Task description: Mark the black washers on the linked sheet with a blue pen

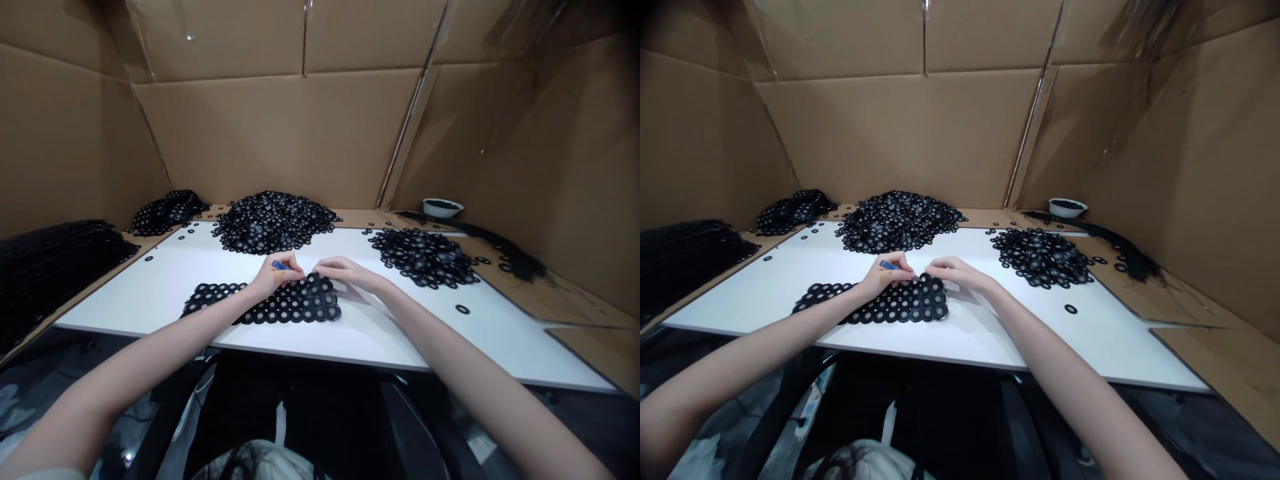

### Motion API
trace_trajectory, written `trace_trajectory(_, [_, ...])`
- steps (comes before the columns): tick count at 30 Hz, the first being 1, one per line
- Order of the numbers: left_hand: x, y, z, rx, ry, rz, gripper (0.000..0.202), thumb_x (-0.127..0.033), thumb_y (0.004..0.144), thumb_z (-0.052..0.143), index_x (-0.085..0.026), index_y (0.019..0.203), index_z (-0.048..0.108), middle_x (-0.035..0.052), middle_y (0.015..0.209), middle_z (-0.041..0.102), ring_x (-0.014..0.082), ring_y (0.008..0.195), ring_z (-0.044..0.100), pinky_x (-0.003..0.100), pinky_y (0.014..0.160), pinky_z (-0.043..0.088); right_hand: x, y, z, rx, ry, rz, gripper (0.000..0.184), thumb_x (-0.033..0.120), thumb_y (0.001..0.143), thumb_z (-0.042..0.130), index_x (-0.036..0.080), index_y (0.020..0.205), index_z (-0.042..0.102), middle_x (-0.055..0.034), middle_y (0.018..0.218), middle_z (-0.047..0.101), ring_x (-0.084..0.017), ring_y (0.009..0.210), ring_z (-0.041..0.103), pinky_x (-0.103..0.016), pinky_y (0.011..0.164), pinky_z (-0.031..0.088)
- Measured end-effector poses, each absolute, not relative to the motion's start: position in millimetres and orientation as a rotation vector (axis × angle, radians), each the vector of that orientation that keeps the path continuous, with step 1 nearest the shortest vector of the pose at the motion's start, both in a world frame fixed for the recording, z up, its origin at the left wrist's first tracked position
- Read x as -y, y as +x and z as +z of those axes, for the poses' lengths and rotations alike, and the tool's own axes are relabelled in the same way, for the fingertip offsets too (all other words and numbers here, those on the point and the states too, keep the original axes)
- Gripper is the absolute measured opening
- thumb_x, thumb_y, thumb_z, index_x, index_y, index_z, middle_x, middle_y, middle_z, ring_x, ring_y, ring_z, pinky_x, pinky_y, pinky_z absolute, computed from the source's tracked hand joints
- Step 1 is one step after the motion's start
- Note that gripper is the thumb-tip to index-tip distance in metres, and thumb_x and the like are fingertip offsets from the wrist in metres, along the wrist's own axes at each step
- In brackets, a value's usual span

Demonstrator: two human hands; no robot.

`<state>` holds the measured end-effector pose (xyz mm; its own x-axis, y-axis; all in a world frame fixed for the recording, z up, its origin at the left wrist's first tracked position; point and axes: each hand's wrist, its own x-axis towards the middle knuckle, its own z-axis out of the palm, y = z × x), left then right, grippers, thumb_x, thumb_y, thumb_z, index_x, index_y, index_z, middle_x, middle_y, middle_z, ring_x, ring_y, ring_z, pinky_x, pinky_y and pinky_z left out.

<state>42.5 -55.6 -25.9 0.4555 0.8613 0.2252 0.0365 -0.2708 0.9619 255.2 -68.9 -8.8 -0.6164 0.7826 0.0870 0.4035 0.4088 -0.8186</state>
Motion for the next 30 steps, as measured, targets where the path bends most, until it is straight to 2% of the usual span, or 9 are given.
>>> trace_trajectory(2, [56.6, 43.2, -24.8, -0.801, 1.637, 0.977, 0.022, -0.024, 0.059, 0.071, -0.012, 0.061, 0.052, -0.0015, 0.056, 0.057, 0.0071, 0.047, 0.049, 0.016, 0.04, 0.031, 68.0, 253.6, -12.9, 2.193, -1.057, 1.055, 0.039, 0.049, 0.083, 0.049, 0.013, 0.082, 0.062, -0.0026, 0.075, 0.056, -0.014, 0.068, 0.047, -0.027, 0.063, 0.035])
trace_trajectory(5, [57.6, 42.9, -23.8, -0.819, 1.655, 0.975, 0.02, -0.023, 0.06, 0.07, -0.012, 0.062, 0.053, -0.0016, 0.058, 0.057, 0.0074, 0.048, 0.049, 0.017, 0.041, 0.031, 66.0, 250.7, -20.5, 2.202, -1.067, 0.97, 0.027, 0.039, 0.079, 0.057, 0.014, 0.085, 0.061, -0.0035, 0.082, 0.059, -0.013, 0.067, 0.047, -0.026, 0.064, 0.037])
trace_trajectory(12, [58.6, 41.5, -25.3, -0.801, 1.858, 1.026, 0.015, -0.02, 0.066, 0.067, -0.012, 0.06, 0.056, -0.003, 0.057, 0.054, 0.0079, 0.055, 0.047, 0.021, 0.055, 0.035, 67.0, 243.7, -27.6, 2.207, -1.053, 0.914, 0.003, 0.018, 0.075, 0.051, 0.016, 0.076, 0.053, -0.0012, 0.076, 0.053, -0.014, 0.071, 0.046, -0.026, 0.065, 0.035])
trace_trajectory(18, [61.4, 39.0, -27.5, -0.756, 2.026, 0.999, 0.014, -0.021, 0.072, 0.061, -0.013, 0.061, 0.056, -0.0006, 0.064, 0.058, 0.0119, 0.067, 0.051, 0.024, 0.068, 0.038, 68.5, 239.9, -30.0, 2.204, -1.068, 0.918, 0.004, 0.013, 0.071, 0.046, 0.017, 0.07, 0.047, 0.0007, 0.071, 0.047, -0.013, 0.067, 0.042, -0.027, 0.064, 0.032])
trace_trajectory(30, [60.8, 40.2, -32.0, -0.697, 2.145, 0.878, 0.017, -0.024, 0.076, 0.057, -0.013, 0.062, 0.055, -0.0019, 0.066, 0.059, 0.0103, 0.066, 0.05, 0.022, 0.065, 0.037, 66.8, 237.6, -32.6, 2.175, -1.053, 0.927, 0.005, 0.012, 0.069, 0.046, 0.017, 0.068, 0.047, 0.0002, 0.071, 0.048, -0.014, 0.069, 0.043, -0.026, 0.064, 0.032])
